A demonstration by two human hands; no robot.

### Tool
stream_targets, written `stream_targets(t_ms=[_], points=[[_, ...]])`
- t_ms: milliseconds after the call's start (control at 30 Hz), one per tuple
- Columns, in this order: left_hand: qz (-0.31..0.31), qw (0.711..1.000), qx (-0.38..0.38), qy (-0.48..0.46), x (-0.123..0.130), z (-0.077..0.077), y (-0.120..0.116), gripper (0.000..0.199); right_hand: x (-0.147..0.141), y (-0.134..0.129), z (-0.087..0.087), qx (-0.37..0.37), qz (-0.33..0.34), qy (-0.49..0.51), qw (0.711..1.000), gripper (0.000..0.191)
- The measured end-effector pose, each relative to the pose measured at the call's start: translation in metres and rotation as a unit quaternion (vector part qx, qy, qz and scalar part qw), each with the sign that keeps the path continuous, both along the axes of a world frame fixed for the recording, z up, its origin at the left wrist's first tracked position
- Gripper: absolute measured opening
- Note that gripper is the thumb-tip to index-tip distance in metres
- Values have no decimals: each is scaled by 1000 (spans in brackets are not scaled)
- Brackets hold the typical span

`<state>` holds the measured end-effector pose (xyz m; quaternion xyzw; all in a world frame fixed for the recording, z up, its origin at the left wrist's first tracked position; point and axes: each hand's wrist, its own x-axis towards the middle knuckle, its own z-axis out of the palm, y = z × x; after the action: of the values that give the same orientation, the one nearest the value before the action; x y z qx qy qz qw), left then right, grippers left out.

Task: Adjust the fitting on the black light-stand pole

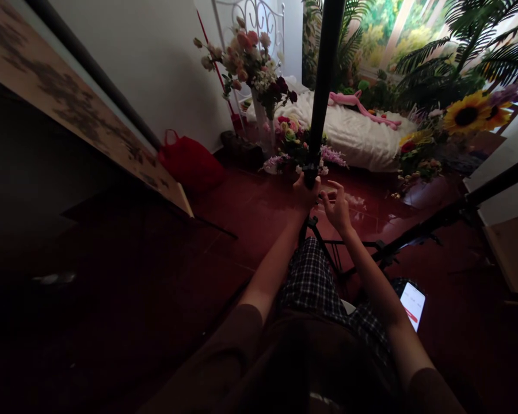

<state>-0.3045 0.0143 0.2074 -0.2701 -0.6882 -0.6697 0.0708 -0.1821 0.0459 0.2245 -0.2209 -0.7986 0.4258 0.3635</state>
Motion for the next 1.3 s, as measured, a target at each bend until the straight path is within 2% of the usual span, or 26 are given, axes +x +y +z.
stream_targets(t_ms=[100,167,233,300,333,400,500,567,667,767,900,967,1033,1100,1167,1300], points=[[0,1000,-4,17,-1,-1,1,17,-9,6,3,-53,-11,0,999,36],[-1,1000,-6,21,-2,-2,2,16,-15,10,4,-154,-16,4,988,28],[-2,1000,-9,20,-3,-3,2,16,-19,13,4,-277,0,-10,961,21],[-6,1000,-11,14,-3,-3,3,16,-19,12,4,-342,9,-19,939,20],[-10,1000,-12,11,-3,-3,3,16,-18,11,3,-343,5,-15,939,24],[-17,1000,-11,7,-3,-3,2,15,-13,6,2,-295,-5,-2,956,33],[-14,1000,-5,3,-3,-2,1,16,-5,-2,-1,-164,-7,-6,986,43],[-9,1000,2,6,-2,-1,1,16,-2,-6,-3,-76,-32,-30,996,43],[-9,1000,3,9,-2,-2,0,17,-3,-11,-5,17,-103,-95,990,40],[-10,1000,-2,17,-2,-4,1,20,-11,-11,-5,56,-167,-150,973,39],[-15,999,0,28,-3,-6,4,22,-22,-7,-1,28,-188,-156,969,49],[-14,999,-2,33,-3,-5,3,24,-21,-7,-1,-31,-160,-124,979,55],[-10,999,-9,34,-1,-4,1,28,-12,-8,-5,-121,-104,-72,985,61],[-7,1000,-13,27,5,-5,-1,33,6,-11,-14,-215,-52,-20,975,64],[0,1000,1,22,13,-9,-3,40,31,-11,-26,-280,-37,6,959,66],[42,996,73,15,35,-29,-3,51,89,4,-45,-315,-72,39,945,61]])
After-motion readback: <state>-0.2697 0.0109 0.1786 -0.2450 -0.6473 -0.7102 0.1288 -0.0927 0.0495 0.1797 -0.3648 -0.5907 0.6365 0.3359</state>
